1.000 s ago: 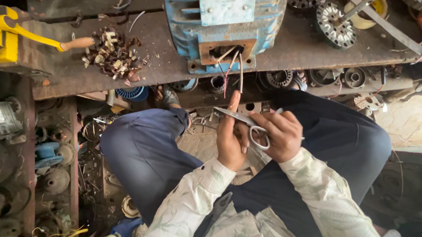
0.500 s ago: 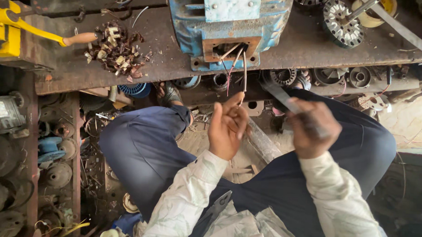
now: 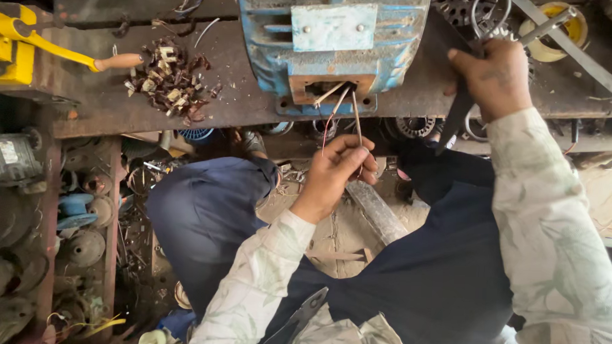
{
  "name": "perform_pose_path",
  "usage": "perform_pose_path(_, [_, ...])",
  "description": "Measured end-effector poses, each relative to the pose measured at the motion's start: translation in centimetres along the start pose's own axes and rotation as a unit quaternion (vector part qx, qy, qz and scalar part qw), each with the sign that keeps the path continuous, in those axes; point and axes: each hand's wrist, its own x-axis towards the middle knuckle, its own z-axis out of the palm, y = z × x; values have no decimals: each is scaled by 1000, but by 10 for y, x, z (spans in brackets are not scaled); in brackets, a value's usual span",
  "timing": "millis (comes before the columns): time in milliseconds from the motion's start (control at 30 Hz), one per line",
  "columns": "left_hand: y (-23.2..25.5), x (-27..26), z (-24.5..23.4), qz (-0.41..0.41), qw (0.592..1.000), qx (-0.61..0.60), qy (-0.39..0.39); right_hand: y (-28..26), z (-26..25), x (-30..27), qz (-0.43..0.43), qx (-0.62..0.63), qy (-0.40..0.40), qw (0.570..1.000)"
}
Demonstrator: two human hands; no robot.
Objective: The person sits on the floor in a workshop and repairs an electric motor. They use pliers to strip the insulation from the ends of several wires protruding from the motor casing and then twist the exposed copper strands together.
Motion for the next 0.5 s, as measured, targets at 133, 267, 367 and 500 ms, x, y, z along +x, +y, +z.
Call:
perform_pose_path(133, [-8, -6, -4, -8, 1000, 13, -24, 14, 21, 39, -232, -312, 89, 917])
perform_pose_path(267, [-16, -3, -11, -33, 997, -42, -64, 26, 55, 59, -230, -246, 111, 935])
perform_pose_path(367, [-24, -2, -15, -47, 993, -79, -71, 29, 71, 71, -255, -267, 108, 923])
perform_pose_path(500, [-22, 0, -16, -51, 994, -59, -74, 18, 70, 70, -313, -305, 74, 897])
